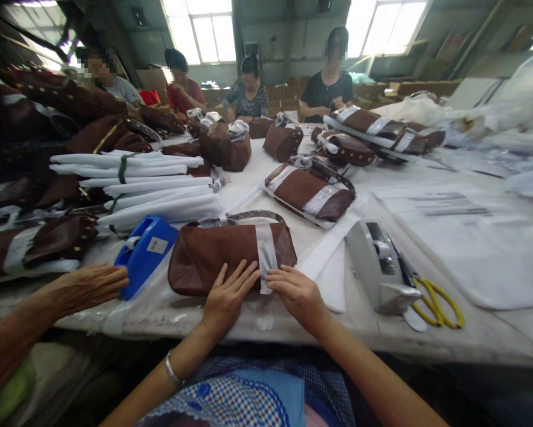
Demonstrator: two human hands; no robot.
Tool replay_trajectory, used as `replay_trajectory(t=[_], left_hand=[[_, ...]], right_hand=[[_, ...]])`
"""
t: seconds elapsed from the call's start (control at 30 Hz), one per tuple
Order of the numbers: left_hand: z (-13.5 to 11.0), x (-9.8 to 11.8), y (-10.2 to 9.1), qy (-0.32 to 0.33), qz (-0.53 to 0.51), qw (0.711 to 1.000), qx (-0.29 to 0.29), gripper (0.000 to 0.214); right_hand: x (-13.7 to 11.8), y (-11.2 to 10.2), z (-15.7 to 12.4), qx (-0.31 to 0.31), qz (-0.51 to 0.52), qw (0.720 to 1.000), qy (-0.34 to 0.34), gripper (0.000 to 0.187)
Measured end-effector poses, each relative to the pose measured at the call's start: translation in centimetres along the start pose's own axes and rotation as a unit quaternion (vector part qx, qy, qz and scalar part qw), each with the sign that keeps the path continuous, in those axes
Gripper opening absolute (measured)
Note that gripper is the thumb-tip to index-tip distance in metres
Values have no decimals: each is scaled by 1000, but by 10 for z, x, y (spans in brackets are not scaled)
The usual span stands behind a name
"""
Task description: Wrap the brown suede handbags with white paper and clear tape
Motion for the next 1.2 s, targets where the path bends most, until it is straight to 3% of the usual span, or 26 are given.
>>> replay_trajectory(t=[0.27,0.47,0.63,0.73,0.83,0.9,0.97,1.1,1.2], left_hand=[[2,8,1,-12,23,999,-26,64],[2,10,1,0,18,1000,-23,60],[3,7,1,-7,18,999,-34,64],[3,7,1,-11,19,999,-44,65],[3,7,1,-9,17,999,-46,65],[4,7,0,-10,16,999,-45,64],[5,7,-1,-9,14,999,-43,64],[6,8,-3,0,17,999,-29,66],[5,8,-3,5,24,999,-21,66]], right_hand=[[5,13,-22,9,-37,998,-44,27],[4,6,-26,-12,-18,997,-77,27],[7,-10,-20,16,-95,995,-16,44],[1,-18,-28,56,-133,989,23,39],[-17,-6,-45,-22,-99,995,-10,31],[-26,7,-56,-101,-68,992,-38,37],[-26,18,-62,-141,-54,988,-34,42],[-15,32,-59,-138,-72,988,-16,19],[-13,36,-56,-122,-87,988,-38,12]])
Point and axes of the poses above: each hand's wrist, its own z-axis towards the middle knuckle, its own y-axis out of the palm, x = y × z, the point moved 7 cm from there along z, towards the middle knuckle, and after that the axes turned 11 degrees about x, right-handed, at the moved point
